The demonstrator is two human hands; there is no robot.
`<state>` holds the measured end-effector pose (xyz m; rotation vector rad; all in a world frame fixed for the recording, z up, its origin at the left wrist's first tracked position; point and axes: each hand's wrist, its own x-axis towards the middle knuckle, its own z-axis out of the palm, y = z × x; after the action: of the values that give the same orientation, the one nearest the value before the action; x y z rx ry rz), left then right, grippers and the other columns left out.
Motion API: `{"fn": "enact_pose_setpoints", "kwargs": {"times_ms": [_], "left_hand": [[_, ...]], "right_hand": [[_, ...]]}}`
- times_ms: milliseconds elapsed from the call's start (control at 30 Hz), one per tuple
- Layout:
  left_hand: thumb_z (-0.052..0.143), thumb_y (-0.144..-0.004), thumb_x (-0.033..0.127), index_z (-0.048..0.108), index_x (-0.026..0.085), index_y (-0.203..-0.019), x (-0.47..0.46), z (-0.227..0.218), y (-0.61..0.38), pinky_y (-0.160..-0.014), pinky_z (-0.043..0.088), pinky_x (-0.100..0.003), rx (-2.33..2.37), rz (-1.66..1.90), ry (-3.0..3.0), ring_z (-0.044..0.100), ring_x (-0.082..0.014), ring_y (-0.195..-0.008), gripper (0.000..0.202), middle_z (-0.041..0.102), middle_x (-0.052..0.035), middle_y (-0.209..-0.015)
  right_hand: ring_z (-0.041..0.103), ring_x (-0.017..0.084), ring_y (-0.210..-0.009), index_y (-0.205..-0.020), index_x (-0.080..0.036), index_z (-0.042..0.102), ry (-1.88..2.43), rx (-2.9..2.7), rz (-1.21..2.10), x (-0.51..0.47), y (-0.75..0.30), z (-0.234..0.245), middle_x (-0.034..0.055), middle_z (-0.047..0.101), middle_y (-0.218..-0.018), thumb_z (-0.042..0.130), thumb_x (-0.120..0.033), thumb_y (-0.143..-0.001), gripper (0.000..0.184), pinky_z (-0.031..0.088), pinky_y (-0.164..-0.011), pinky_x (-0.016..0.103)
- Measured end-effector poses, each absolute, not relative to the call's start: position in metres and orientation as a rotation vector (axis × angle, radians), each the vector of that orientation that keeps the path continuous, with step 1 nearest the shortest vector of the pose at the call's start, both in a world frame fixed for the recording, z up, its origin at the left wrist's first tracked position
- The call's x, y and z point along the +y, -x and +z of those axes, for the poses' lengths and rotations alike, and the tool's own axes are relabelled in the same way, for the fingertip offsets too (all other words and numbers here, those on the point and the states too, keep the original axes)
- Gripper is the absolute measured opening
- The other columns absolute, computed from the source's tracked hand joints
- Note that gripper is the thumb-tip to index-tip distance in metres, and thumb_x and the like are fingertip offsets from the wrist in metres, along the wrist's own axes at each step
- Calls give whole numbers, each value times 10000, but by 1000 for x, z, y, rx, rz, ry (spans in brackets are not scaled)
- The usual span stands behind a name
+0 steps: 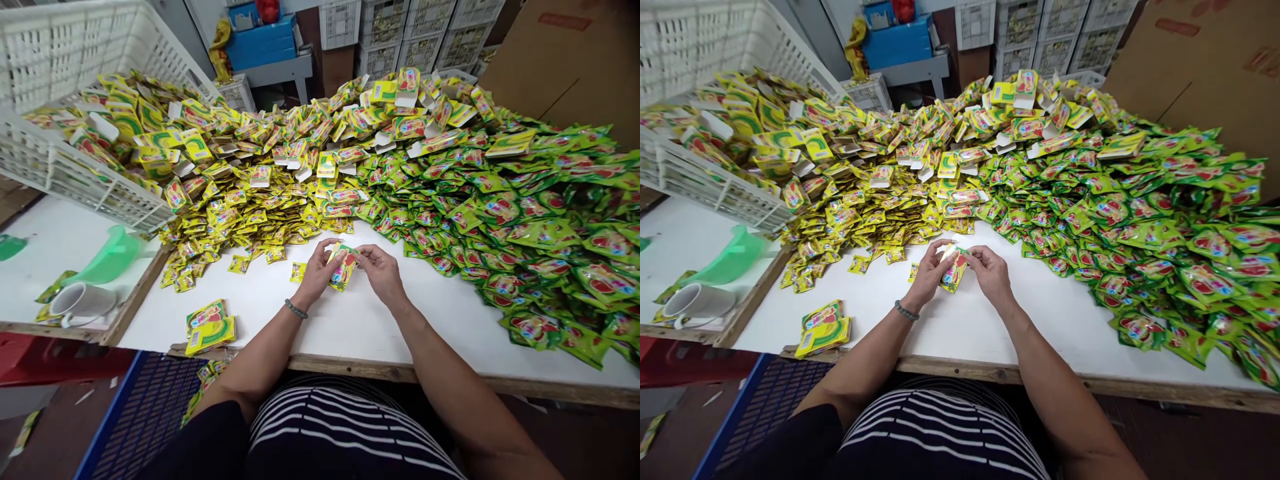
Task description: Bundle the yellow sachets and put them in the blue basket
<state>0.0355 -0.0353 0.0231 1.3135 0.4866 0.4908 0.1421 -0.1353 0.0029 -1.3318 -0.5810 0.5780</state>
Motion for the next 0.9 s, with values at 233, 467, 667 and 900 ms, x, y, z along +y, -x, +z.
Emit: {"fn": "enact_pose_setpoints", "kwargs": {"times_ms": [233,467,667,900], "left_hand": [[761,-692,445,518,191,-1055,-30,25,-32,-480,327,-186,468,391,-1295,465,-62,-490,505,544,65,-617],[818,-611,379,480,200,-1011,-29,23,-30,-514,387,-185,533,467,-1201,518,-73,-501,554,583,76,-608],[820,-611,371,543,172,-991,-25,21,-29,-501,366,-188,566,468,-1248,518,-69,-491,510,605,56,-607],[822,-602,381,567,159,-1002,-24,21,-29,-514,398,-194,576,444,-1292,545,-77,-508,523,644,32,-643]], "right_hand": [[540,140,-636,-863,-237,604,1314,-662,692,-140,-143,1,-33,576,-654,696,-542,-709,354,474,-650,291],[596,170,-806,-932,-220,692,1362,-756,681,-142,-146,3,10,684,-872,649,-482,-780,306,479,-773,313],[614,173,-797,-832,-222,720,1352,-785,694,-144,-145,6,12,703,-842,665,-495,-775,284,483,-761,317],[636,176,-712,-786,-199,712,1295,-625,787,-140,-144,-3,22,712,-762,778,-505,-628,351,509,-719,338]]}}
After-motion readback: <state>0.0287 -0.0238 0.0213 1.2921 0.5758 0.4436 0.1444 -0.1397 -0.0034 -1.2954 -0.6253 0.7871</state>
